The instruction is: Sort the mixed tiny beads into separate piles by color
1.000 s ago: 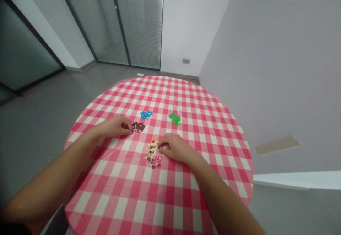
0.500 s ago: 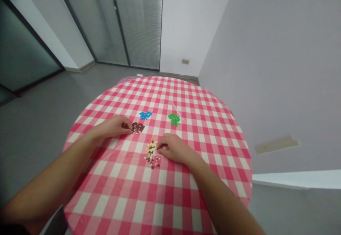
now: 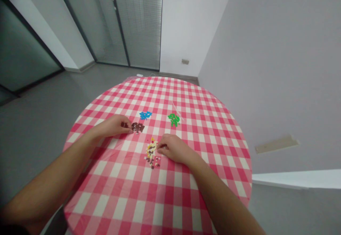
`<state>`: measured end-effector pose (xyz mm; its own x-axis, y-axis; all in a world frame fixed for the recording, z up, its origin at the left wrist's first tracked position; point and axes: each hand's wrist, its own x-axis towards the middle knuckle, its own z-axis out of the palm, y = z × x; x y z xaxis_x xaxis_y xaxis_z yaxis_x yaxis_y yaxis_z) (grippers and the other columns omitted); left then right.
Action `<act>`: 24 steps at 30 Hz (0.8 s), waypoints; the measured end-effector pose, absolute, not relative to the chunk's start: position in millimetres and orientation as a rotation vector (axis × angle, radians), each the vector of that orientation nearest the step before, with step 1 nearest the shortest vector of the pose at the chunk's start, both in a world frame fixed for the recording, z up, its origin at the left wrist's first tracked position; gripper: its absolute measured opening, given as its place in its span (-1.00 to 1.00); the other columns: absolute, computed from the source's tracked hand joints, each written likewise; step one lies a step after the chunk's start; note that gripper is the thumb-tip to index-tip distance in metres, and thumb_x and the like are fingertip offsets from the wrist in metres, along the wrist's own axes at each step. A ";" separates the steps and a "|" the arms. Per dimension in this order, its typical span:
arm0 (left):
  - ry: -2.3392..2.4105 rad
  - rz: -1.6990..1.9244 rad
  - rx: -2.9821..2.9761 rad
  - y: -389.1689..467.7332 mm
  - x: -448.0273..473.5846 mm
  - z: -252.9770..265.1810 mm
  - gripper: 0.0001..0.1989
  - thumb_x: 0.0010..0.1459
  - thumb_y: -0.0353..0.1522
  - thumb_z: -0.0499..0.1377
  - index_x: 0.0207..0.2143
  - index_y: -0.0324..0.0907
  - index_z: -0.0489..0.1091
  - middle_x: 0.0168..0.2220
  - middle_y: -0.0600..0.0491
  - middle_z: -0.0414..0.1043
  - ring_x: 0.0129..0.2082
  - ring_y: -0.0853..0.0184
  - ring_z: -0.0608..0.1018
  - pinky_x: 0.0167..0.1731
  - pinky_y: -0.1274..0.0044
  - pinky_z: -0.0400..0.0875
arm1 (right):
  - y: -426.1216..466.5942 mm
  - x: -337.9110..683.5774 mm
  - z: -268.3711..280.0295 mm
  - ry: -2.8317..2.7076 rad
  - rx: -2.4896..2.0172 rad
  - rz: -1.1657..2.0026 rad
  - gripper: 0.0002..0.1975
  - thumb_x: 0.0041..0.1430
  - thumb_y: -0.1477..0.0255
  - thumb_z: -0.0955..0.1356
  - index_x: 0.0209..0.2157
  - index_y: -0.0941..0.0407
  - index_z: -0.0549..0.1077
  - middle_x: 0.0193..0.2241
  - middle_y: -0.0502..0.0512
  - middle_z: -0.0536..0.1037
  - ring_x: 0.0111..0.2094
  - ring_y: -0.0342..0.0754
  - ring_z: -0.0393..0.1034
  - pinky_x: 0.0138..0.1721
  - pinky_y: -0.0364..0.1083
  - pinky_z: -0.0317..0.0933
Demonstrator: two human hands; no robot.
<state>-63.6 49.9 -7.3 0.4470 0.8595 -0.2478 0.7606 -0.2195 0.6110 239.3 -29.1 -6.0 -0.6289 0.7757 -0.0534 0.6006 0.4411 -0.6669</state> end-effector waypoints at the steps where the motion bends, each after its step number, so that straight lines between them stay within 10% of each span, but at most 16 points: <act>1: 1.354 0.188 2.025 49.8 -64.4 -6.8 -0.72 0.03 -0.15 0.24 -0.39 -0.18 0.55 -0.49 0.05 0.49 -0.52 0.35 0.43 -0.55 0.54 0.15 | -28.9 239.4 -6.6 -2.424 -1.183 0.972 -0.86 0.24 0.50 0.35 -0.32 0.12 0.58 -0.34 0.11 0.56 -0.31 -0.05 0.41 -0.27 -0.07 0.26; 24: 0.872 0.803 2.235 2.7 2.5 3.6 -0.81 0.26 -0.33 0.16 -0.15 -0.15 0.54 -0.31 0.00 0.56 -0.34 0.33 0.49 -0.35 0.49 0.36 | -29.1 224.3 -22.1 -1.204 -1.085 1.439 -0.54 -0.04 0.21 0.54 -0.25 0.05 0.28 -0.40 0.02 0.59 -0.40 -0.06 0.53 -0.35 -0.04 0.43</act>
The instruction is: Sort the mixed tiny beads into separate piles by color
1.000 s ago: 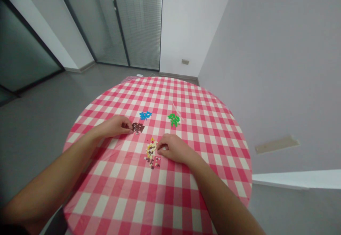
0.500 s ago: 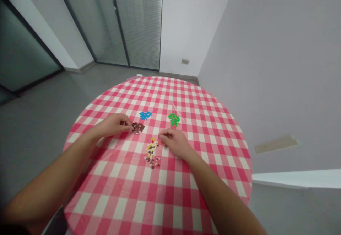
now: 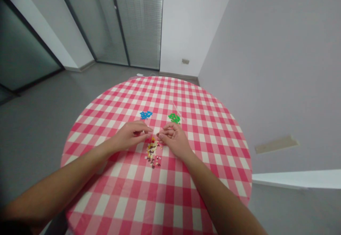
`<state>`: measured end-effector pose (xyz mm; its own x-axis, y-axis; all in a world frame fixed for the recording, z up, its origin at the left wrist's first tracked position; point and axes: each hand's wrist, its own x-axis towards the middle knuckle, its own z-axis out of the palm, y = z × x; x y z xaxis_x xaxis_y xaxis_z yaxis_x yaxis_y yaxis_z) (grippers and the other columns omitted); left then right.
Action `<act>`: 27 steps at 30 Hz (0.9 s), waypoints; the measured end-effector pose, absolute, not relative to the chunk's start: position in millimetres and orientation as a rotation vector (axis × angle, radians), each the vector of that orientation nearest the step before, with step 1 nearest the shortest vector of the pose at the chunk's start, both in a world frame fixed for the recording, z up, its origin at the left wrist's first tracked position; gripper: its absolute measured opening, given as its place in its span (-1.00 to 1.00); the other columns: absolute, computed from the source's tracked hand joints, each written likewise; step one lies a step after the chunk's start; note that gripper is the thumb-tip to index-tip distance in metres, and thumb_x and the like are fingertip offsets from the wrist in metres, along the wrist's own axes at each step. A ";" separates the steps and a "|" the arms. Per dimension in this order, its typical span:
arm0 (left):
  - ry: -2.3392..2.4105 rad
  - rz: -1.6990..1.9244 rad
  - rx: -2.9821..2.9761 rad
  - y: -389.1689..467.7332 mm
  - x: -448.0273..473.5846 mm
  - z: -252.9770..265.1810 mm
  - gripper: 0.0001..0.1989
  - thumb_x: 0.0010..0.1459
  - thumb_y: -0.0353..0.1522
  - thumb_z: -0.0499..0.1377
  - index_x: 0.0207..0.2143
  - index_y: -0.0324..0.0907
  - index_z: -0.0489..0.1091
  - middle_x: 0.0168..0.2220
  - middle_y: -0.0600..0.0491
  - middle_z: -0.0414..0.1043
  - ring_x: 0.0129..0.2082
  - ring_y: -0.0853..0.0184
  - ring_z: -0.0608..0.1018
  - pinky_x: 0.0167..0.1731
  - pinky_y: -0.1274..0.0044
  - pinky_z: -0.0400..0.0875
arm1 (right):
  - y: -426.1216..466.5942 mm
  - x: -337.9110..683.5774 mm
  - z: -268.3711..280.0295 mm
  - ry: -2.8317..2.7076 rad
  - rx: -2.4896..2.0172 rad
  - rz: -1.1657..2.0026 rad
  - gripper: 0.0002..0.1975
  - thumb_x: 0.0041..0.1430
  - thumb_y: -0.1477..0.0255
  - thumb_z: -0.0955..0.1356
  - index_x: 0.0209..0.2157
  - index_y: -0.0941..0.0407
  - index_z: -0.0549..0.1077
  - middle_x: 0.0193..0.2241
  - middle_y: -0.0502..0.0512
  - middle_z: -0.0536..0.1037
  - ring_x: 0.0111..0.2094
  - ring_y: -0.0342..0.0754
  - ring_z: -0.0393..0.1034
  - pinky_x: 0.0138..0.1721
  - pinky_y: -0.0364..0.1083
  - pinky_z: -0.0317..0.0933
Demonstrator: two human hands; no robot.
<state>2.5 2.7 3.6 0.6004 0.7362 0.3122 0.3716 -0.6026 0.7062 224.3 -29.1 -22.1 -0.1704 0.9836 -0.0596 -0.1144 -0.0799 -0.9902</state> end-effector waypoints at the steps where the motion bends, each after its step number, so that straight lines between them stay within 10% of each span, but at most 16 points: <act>1: 0.857 0.806 2.238 1.3 4.5 3.2 -0.81 0.26 -0.33 0.16 -0.16 -0.14 0.54 -0.29 -0.01 0.57 -0.32 0.32 0.50 -0.32 0.47 0.37 | -29.9 223.4 -22.3 -1.223 -1.094 1.443 -0.54 -0.03 0.19 0.53 -0.25 0.05 0.26 -0.40 0.02 0.59 -0.40 -0.06 0.53 -0.36 -0.04 0.42; 27: 0.776 0.712 2.248 -2.6 13.4 0.0 -0.86 0.24 -0.38 0.17 -0.27 -0.14 0.55 -0.30 0.00 0.54 -0.28 0.33 0.53 -0.23 0.48 0.38 | -34.9 219.8 -27.1 -1.512 -1.160 1.280 -0.66 0.05 0.27 0.47 -0.22 0.04 0.31 -0.38 0.04 0.61 -0.30 0.02 0.57 -0.25 0.02 0.42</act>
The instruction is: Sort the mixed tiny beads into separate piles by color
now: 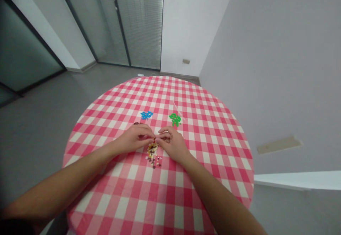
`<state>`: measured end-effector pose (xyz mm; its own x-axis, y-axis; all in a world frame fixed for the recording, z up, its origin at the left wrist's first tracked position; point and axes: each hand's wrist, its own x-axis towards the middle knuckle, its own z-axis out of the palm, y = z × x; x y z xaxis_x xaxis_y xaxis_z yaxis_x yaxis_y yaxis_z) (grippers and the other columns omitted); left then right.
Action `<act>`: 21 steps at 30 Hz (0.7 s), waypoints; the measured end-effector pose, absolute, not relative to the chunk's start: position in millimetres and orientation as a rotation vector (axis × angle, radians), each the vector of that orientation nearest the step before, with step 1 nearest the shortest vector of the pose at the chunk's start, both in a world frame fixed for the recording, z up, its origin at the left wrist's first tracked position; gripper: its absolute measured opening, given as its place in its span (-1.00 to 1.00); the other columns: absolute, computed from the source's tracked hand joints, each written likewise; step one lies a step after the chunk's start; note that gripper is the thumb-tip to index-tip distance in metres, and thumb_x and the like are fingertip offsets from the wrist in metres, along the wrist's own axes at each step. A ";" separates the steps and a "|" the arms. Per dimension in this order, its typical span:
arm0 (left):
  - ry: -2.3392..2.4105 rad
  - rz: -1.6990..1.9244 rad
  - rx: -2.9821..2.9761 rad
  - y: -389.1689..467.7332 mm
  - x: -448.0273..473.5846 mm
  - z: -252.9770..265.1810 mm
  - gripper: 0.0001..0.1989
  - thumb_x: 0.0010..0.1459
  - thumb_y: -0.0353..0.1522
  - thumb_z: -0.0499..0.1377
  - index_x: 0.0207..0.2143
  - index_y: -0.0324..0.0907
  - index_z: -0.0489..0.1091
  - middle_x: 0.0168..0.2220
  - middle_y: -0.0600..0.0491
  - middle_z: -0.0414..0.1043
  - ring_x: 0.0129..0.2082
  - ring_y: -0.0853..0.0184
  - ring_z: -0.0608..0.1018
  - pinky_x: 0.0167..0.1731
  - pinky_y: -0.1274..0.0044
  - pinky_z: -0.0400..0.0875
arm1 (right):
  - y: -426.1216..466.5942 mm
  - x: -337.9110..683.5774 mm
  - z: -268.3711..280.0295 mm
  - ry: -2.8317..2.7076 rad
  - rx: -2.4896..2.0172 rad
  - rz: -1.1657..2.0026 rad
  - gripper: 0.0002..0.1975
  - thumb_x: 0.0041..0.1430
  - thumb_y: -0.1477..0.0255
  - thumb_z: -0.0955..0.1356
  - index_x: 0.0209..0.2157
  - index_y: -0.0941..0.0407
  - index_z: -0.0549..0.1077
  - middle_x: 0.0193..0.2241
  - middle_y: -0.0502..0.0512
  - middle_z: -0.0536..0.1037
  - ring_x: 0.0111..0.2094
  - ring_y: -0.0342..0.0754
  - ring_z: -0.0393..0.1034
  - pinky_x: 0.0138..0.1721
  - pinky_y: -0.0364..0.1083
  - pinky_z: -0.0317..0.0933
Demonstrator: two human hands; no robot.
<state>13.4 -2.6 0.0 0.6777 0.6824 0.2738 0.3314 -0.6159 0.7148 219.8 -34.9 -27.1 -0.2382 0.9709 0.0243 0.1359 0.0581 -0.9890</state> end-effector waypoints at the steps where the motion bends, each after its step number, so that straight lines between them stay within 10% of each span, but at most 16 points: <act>1: 0.789 0.699 2.240 -2.5 13.4 0.8 -0.86 0.23 -0.38 0.17 -0.28 -0.14 0.55 -0.31 0.01 0.54 -0.30 0.33 0.52 -0.24 0.48 0.37 | -35.1 219.3 -27.4 -1.516 -1.161 1.271 -0.66 0.05 0.26 0.47 -0.21 0.04 0.32 -0.39 0.04 0.60 -0.30 0.02 0.56 -0.26 0.02 0.42; 21: 1.391 0.232 2.022 48.3 -68.9 8.5 -0.77 0.01 -0.22 0.23 -0.35 -0.15 0.59 -0.44 0.05 0.50 -0.46 0.34 0.41 -0.49 0.53 0.18 | -27.9 231.0 -32.1 -1.600 -1.313 1.082 -0.71 0.17 0.32 0.34 -0.09 0.08 0.30 -0.52 -0.05 0.51 -0.51 -0.08 0.41 -0.44 -0.09 0.26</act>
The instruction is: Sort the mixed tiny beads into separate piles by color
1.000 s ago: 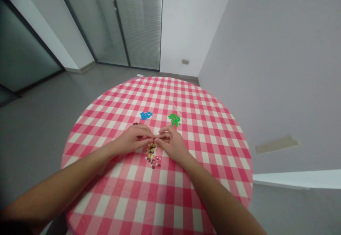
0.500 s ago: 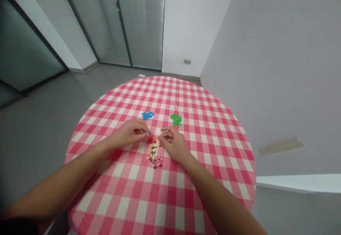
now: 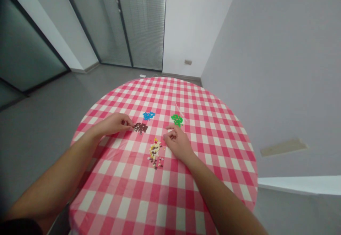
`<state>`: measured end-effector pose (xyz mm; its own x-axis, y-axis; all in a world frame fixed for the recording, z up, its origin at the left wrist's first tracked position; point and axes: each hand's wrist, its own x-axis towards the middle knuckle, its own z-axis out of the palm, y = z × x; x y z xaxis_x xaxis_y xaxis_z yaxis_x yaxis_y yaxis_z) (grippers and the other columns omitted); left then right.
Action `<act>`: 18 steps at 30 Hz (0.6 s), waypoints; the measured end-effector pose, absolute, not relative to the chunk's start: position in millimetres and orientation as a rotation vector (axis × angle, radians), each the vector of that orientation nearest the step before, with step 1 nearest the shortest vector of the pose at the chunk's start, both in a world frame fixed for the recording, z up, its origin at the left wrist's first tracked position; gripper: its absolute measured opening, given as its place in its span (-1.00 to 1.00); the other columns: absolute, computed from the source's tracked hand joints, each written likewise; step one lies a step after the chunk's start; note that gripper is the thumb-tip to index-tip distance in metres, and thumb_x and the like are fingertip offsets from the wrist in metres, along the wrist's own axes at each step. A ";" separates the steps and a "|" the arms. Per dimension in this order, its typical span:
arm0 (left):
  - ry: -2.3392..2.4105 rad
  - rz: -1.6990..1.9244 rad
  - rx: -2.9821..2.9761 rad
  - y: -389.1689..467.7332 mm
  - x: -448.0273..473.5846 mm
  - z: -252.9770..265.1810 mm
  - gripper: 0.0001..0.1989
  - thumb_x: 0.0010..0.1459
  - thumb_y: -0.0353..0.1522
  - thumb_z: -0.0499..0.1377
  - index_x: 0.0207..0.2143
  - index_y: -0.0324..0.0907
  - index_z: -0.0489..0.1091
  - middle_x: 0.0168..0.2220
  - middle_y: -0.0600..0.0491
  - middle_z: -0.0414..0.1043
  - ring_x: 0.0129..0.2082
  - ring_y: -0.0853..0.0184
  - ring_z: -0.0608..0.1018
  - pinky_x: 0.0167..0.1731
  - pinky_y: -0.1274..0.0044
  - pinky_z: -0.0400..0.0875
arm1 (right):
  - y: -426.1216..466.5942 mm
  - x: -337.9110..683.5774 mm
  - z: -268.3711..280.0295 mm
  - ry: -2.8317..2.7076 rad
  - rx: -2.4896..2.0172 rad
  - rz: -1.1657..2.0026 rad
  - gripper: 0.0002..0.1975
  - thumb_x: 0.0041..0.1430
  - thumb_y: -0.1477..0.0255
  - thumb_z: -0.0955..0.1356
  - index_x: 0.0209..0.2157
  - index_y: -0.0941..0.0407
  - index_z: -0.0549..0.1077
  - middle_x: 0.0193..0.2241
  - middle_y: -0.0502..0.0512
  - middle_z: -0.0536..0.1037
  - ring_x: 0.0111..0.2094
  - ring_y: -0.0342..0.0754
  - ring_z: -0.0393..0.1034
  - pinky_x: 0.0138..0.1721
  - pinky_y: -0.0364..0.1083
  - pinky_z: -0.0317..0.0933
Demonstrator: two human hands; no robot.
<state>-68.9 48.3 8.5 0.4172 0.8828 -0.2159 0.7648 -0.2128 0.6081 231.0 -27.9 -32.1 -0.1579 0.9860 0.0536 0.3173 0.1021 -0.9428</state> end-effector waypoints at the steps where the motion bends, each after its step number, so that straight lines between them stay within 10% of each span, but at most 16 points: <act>1: 1.399 0.225 2.020 48.3 -68.5 7.6 -0.77 0.01 -0.22 0.22 -0.36 -0.15 0.58 -0.45 0.05 0.50 -0.47 0.34 0.42 -0.50 0.53 0.17 | -28.1 230.7 -30.8 -1.611 -1.320 1.079 -0.72 0.16 0.33 0.34 -0.10 0.08 0.31 -0.53 -0.05 0.50 -0.51 -0.08 0.41 -0.44 -0.09 0.26; 18: 1.413 0.215 2.003 52.2 -67.5 -3.2 -0.77 0.01 -0.23 0.20 -0.34 -0.16 0.57 -0.45 0.06 0.53 -0.47 0.32 0.48 -0.51 0.53 0.22 | -29.4 230.6 -16.7 -1.911 -1.385 1.053 -0.89 0.18 0.39 0.35 -0.32 0.11 0.52 -0.40 0.10 0.60 -0.40 -0.05 0.47 -0.39 -0.09 0.30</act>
<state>-67.5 52.2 -3.2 0.4004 0.8857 -0.2351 0.7760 -0.1912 0.6011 230.6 -29.4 -16.7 -0.3177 0.9481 -0.0125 0.5172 0.1622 -0.8403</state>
